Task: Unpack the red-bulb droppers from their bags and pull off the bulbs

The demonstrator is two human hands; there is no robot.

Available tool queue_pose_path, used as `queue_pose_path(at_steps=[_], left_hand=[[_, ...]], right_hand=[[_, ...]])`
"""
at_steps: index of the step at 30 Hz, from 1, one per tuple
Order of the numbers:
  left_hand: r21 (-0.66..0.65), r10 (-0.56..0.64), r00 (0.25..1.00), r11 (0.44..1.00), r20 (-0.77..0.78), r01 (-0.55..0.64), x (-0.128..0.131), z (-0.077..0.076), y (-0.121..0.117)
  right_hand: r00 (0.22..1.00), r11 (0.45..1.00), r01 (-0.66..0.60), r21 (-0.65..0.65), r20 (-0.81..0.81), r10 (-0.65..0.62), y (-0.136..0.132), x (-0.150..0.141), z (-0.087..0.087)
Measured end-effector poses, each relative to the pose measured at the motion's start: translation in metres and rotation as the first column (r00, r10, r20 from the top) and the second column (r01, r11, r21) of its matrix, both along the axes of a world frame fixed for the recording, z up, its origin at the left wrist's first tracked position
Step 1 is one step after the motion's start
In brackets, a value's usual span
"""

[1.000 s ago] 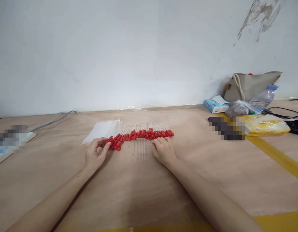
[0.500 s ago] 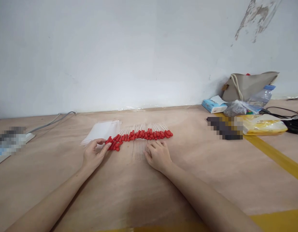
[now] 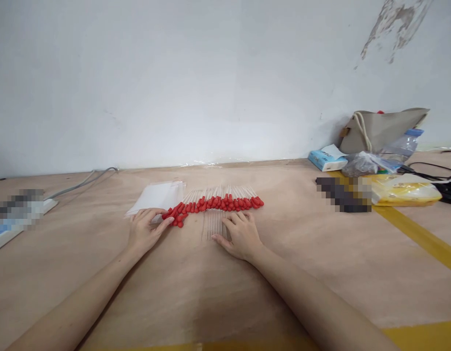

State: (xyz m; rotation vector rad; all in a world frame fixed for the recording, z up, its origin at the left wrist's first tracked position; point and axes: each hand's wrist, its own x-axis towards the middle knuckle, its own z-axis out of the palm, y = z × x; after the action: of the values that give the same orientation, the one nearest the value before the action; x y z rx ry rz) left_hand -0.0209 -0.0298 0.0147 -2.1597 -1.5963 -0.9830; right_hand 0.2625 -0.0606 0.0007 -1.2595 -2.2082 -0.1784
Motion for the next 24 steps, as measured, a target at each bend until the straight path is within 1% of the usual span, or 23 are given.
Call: queue_pose_path(at_steps=[4, 7, 9, 10, 11, 13, 15, 16, 18, 20, 22, 24], left_hand=[[0.002, 0.012, 0.999, 1.000, 0.043, -0.012, -0.001, 0.006, 0.000], [-0.022, 0.043, 0.998, 0.999, 0.036, -0.042, -0.001, 0.017, 0.009], [-0.094, 0.072, 0.997, 0.993, -0.028, -0.074, 0.000, 0.026, 0.022], [-0.162, 0.095, 0.992, 0.981, -0.081, -0.107, 0.001, 0.031, 0.030], [-0.240, 0.120, 0.983, 0.959, -0.137, -0.150, 0.003, 0.034, 0.038], [-0.399, 0.159, 0.958, 0.884, -0.239, -0.246, 0.008, 0.039, 0.055], [-0.490, 0.170, 0.944, 0.821, -0.281, -0.294, 0.014, 0.040, 0.069], [-0.514, 0.170, 0.943, 0.803, -0.286, -0.301, 0.018, 0.039, 0.075], [-0.537, 0.175, 0.941, 0.784, -0.289, -0.311, 0.024, 0.038, 0.084], [-0.541, 0.184, 0.939, 0.777, -0.292, -0.321, 0.028, 0.039, 0.088], [-0.515, 0.200, 0.937, 0.792, -0.287, -0.327, 0.030, 0.044, 0.088], [-0.456, 0.219, 0.936, 0.827, -0.276, -0.328, 0.031, 0.051, 0.081]], right_hand=[[1.000, 1.000, -0.005, -0.002, -0.014, 0.005, 0.000, 0.001, -0.001], [0.999, 1.000, 0.009, 0.003, -0.034, -0.009, 0.001, 0.002, -0.001], [0.998, 1.000, 0.015, 0.000, -0.064, -0.015, 0.001, 0.003, -0.001], [0.996, 1.000, 0.013, -0.002, -0.089, -0.013, 0.002, 0.004, -0.001], [0.993, 1.000, 0.007, -0.004, -0.120, -0.008, 0.002, 0.005, -0.001], [0.982, 1.000, -0.005, 0.000, -0.189, 0.005, 0.004, 0.008, -0.001], [0.968, 1.000, 0.002, 0.008, -0.252, 0.000, 0.006, 0.011, -0.003], [0.960, 1.000, 0.013, 0.008, -0.279, -0.010, 0.007, 0.012, -0.003], [0.946, 0.999, 0.037, 0.003, -0.323, -0.034, 0.009, 0.014, -0.005], [0.936, 0.999, 0.048, 0.000, -0.350, -0.045, 0.010, 0.014, -0.006], [0.930, 0.999, 0.049, 0.006, -0.365, -0.044, 0.012, 0.014, -0.007], [0.927, 0.999, 0.040, 0.007, -0.375, -0.034, 0.013, 0.014, -0.008]])
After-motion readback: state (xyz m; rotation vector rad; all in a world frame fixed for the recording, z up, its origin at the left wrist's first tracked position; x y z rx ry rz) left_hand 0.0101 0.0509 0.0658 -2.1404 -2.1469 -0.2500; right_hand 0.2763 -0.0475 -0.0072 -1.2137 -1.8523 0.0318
